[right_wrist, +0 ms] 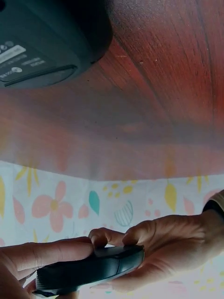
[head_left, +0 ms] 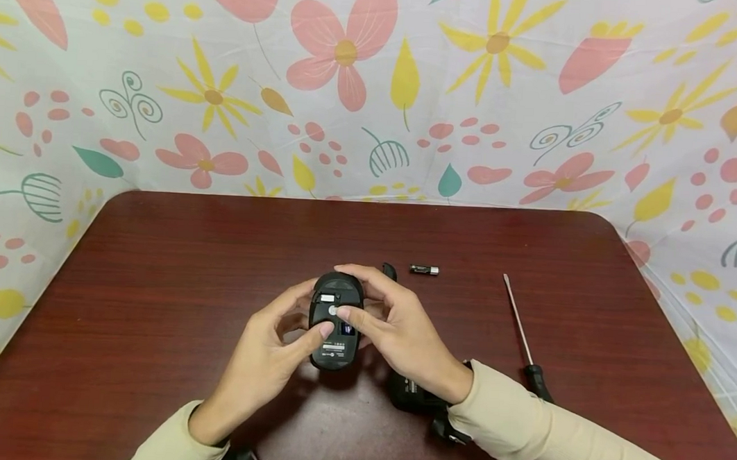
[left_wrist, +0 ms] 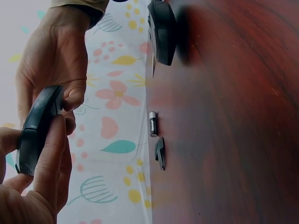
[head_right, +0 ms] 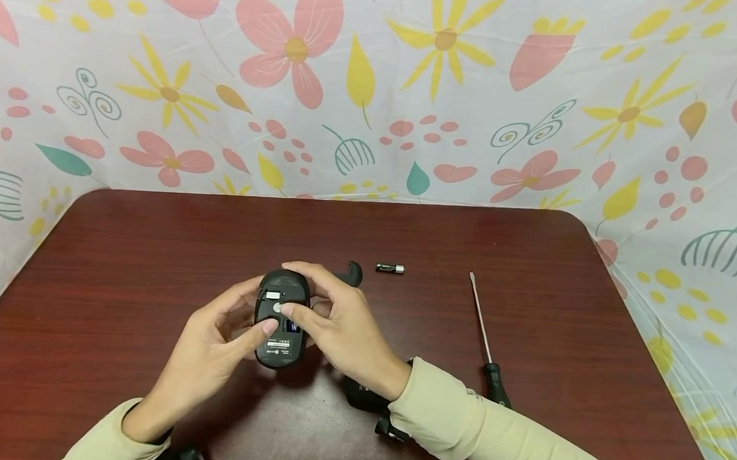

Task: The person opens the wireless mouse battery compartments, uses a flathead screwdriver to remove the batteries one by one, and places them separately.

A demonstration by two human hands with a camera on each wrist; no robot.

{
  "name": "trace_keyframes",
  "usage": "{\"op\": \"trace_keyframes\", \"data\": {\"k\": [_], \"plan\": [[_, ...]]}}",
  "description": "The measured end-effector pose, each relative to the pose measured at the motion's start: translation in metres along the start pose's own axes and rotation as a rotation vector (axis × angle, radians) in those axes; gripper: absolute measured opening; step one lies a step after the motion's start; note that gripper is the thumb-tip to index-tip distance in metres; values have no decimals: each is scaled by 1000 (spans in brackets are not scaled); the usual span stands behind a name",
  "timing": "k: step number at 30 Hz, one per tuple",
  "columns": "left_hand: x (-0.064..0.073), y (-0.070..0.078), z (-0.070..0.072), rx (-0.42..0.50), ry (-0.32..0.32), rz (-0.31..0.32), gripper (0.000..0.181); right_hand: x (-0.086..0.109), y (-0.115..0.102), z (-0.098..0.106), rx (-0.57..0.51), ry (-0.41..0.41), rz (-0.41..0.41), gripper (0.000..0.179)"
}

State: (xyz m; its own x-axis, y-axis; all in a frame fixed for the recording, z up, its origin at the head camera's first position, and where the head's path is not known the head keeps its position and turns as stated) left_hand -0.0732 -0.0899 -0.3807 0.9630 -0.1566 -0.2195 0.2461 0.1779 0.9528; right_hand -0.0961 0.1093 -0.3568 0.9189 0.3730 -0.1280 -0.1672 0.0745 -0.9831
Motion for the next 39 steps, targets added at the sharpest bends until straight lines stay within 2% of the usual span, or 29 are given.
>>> {"op": "trace_keyframes", "data": {"k": [3,9,15,22,24,27,32,39], "plan": [[0,-1,2,-7,-6,10,53,0,0,-1,6,-1,-12,50],[1,-2,5,-50,-11,-13,51,-3,-1,-2,71,26,-9,43],[1,-4,7,-70,-28,11,50,-8,-1,-1,148,48,-15,33],[0,-6,10,-113,-40,11,48,-13,-2,2,382,115,43,23],[-1,-6,11,-125,-42,11,48,-15,-3,2,417,122,42,21],[-2,-6,13,-141,-43,10,47,-17,-4,0,372,110,1,21],[-2,-8,18,-142,-52,29,46,-22,-2,-2,206,75,-88,22],[0,-9,25,-191,-41,58,46,-29,3,-6,21,45,-218,21]]}}
Point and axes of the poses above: each hand's wrist, its own x-axis away from the middle knuckle, its own z-axis out of the back of the hand, y = z × x, the point moved 1 cm from there along -x, towards the middle knuckle, and after that the axes turned 3 degrees about y, right-handed, at the moved point
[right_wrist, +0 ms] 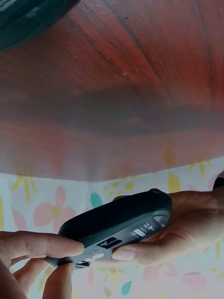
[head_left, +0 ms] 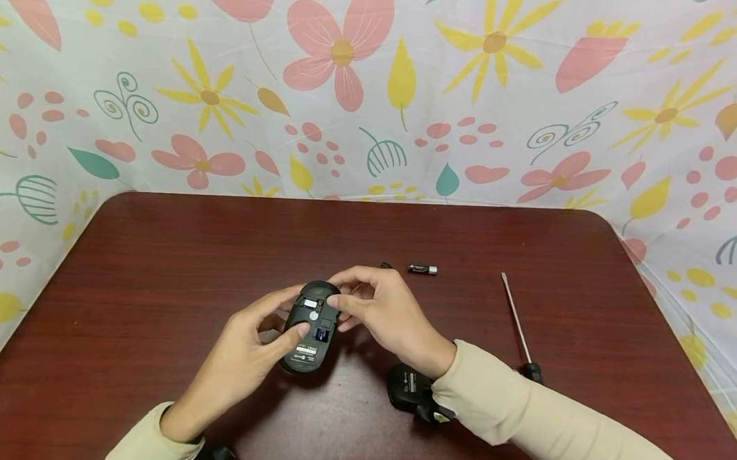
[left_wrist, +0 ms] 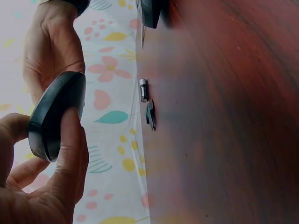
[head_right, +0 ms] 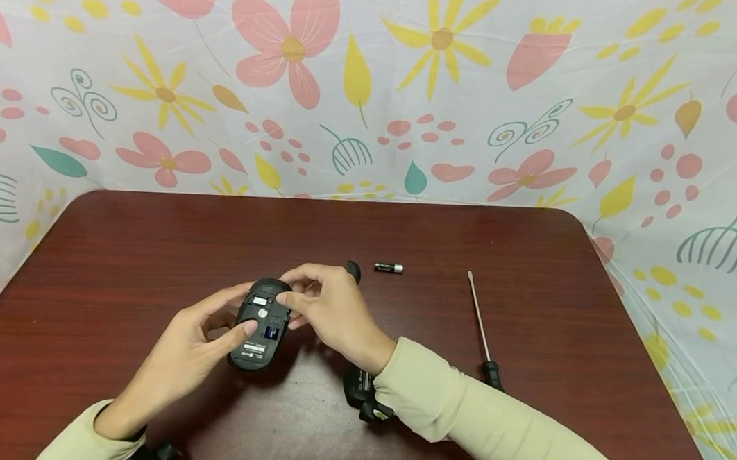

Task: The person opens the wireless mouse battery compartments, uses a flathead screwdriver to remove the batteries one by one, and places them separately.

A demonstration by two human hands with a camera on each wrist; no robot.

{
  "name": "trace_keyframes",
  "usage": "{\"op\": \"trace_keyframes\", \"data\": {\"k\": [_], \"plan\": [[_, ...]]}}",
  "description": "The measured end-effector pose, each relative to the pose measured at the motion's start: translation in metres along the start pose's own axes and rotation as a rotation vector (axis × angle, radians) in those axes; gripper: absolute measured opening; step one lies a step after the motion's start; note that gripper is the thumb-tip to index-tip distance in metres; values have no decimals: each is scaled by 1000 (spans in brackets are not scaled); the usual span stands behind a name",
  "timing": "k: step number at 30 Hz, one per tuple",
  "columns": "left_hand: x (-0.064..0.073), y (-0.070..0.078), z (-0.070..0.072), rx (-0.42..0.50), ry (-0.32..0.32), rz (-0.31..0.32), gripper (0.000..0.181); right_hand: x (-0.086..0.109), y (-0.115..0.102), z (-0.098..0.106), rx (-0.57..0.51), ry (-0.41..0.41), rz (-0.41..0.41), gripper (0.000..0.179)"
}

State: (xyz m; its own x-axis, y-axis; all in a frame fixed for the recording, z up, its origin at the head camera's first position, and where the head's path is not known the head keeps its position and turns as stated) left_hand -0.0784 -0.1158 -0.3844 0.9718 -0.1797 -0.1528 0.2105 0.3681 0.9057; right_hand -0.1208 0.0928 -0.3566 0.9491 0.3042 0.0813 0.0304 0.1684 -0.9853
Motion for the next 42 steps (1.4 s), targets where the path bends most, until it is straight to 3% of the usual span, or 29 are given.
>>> {"op": "trace_keyframes", "data": {"k": [11,23,32,42], "plan": [[3,-6,10,-47,21,27,46,-7,8,-12,-136,-3,-125,22],[4,-14,21,-77,28,18,44,-14,7,-23,-210,-10,-143,24],[2,-16,25,-44,-17,54,45,-18,9,-17,-231,0,-162,21],[1,-19,27,-64,-15,39,44,-24,11,-7,-321,-37,-261,17]]}}
Point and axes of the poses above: each hand's wrist, its own x-axis away from the middle knuckle, its own z-axis out of the back of the hand, y = z × x, the point moved 1 cm from there along -x, towards the middle knuckle, and after that the axes turned 3 degrees about y, right-handed, at the moved point
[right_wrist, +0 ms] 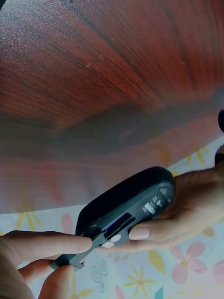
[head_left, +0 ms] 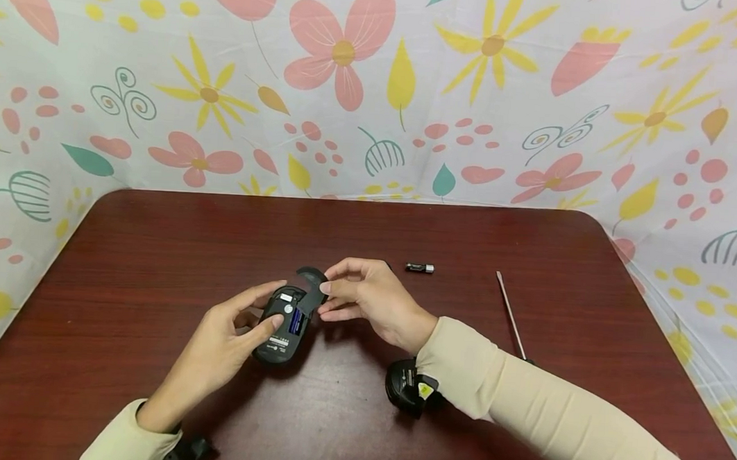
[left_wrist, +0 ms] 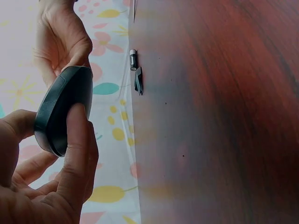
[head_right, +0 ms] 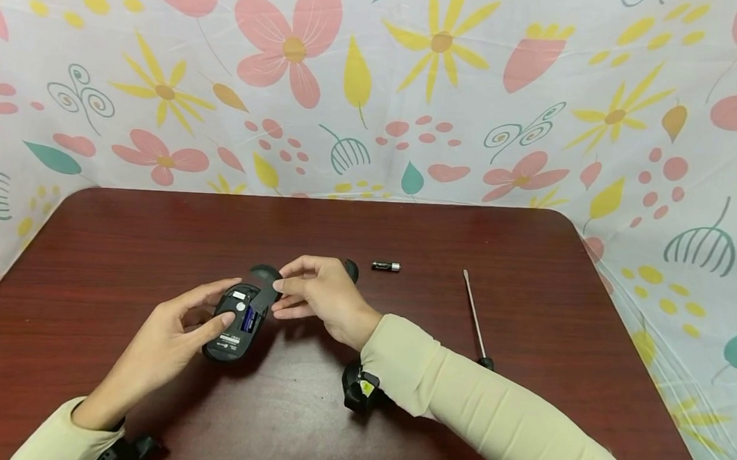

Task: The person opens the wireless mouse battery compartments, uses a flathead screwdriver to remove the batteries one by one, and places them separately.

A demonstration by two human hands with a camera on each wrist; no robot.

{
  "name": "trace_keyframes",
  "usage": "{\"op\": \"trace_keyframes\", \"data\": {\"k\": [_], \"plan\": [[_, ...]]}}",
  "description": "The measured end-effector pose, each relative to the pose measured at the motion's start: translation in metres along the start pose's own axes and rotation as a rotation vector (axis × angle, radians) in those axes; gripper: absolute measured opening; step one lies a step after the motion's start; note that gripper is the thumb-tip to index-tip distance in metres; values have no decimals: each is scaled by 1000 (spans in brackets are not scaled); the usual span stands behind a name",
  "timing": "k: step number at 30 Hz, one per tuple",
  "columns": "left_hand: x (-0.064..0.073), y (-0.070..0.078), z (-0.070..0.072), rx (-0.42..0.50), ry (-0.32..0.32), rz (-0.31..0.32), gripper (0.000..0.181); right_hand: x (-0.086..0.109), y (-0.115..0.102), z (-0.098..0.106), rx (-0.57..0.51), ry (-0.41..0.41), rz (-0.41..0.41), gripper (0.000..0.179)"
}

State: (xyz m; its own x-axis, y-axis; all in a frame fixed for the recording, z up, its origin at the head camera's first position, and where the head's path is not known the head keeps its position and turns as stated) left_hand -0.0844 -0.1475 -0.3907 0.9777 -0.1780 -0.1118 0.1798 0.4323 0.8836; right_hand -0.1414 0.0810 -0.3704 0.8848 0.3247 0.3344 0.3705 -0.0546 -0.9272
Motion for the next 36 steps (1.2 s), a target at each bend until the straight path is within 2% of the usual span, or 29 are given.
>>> {"op": "trace_keyframes", "data": {"k": [11,17,23,28,36], "plan": [[-2,-1,1,0,4,16,44,-6,-2,17,-107,-93,-79,13],[-3,-2,2,-1,17,24,45,-9,-3,25,-125,-98,-96,16],[-2,-4,5,2,23,50,45,-13,1,28,-94,-41,-117,12],[-2,-5,6,1,25,60,45,-19,5,29,-23,54,-153,7],[-1,-6,4,5,23,54,45,-32,12,27,49,190,-195,13]]}}
Point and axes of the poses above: each hand's wrist, its own x-axis away from the middle knuckle, its own z-axis out of the back of the hand, y = z × x, the point moved 1 cm from there along -x, towards the middle knuckle, and after that the axes turned 3 degrees about y, right-handed, at the moved point
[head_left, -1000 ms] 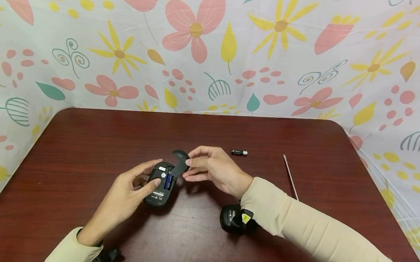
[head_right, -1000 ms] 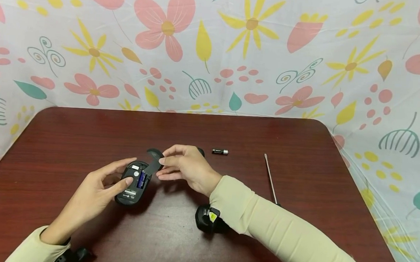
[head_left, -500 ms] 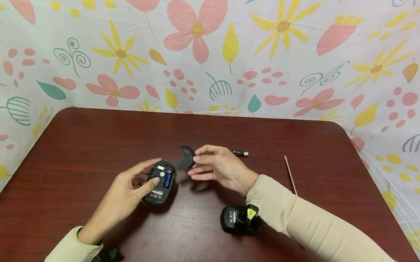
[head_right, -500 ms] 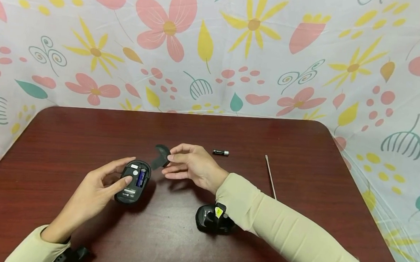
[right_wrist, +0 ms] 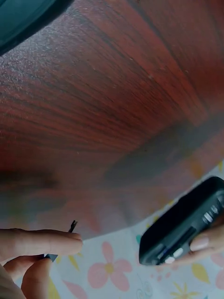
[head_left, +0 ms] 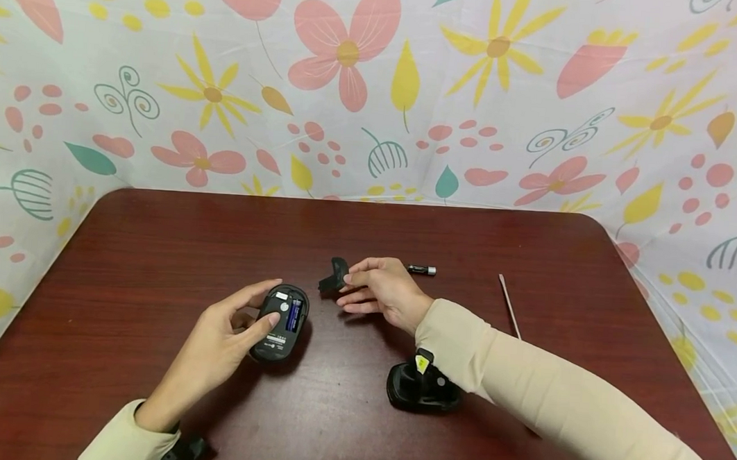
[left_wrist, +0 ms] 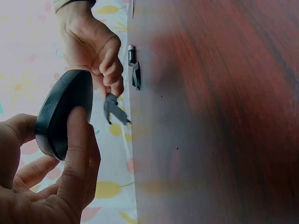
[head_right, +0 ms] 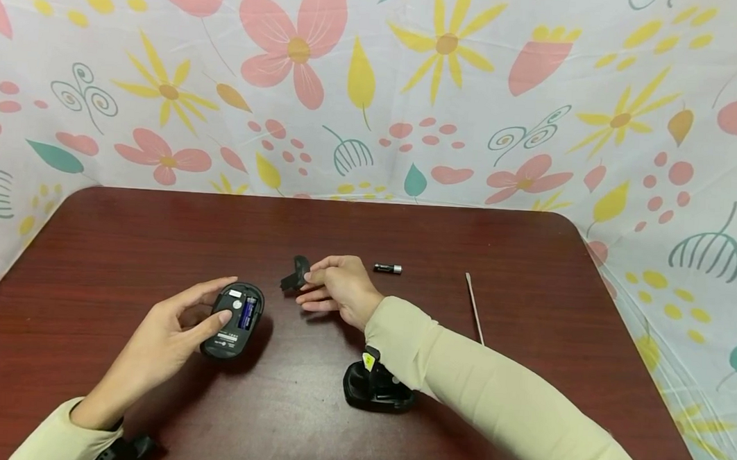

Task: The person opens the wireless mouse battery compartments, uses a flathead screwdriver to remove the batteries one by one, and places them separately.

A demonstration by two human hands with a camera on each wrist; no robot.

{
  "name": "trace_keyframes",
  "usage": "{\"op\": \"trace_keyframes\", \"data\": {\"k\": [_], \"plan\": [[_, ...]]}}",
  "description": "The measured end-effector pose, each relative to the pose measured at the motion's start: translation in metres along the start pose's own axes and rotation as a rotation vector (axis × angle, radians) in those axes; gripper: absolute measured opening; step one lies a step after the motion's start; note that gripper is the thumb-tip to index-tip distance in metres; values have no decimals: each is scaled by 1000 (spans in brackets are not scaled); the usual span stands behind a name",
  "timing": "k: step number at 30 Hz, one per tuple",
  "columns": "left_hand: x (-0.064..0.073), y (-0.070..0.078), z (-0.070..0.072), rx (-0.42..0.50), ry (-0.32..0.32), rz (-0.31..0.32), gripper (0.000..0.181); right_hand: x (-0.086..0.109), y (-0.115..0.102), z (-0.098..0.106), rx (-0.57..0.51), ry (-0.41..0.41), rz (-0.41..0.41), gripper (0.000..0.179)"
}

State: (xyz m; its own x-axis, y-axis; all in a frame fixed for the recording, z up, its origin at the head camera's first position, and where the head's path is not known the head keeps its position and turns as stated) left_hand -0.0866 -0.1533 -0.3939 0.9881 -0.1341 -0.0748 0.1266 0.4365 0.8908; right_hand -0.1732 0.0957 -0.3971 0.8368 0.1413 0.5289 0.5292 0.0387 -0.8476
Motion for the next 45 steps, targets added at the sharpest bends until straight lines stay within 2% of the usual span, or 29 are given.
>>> {"op": "trace_keyframes", "data": {"k": [5,17,24,35,42,45], "plan": [[0,0,-2,11,-1,-6,45,-7,3,-5,-9,48,-3,12],[1,0,-5,10,-5,3,46,-15,6,-6,-27,94,-7,15],[1,1,-6,15,-5,26,46,-16,6,-8,-17,89,-16,19],[0,1,-7,22,-10,27,45,-17,7,-7,-18,73,-28,29],[-2,-2,-13,57,-57,40,46,-12,7,-7,25,47,-13,32],[-3,-2,-15,56,-62,23,46,-11,7,-7,46,36,-6,33]]}}
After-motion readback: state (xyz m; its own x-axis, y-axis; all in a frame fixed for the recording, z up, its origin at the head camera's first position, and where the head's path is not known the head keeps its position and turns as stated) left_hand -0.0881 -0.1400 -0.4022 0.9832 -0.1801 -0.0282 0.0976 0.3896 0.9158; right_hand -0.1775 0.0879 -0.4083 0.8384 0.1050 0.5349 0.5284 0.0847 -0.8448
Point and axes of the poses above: each hand's wrist, its own x-axis away from the middle knuckle, its own z-axis out of the back of the hand, y = z × x, the point moved 1 cm from there along -x, towards the middle knuckle, and after that the axes turned 3 degrees about y, right-handed, at the moved point
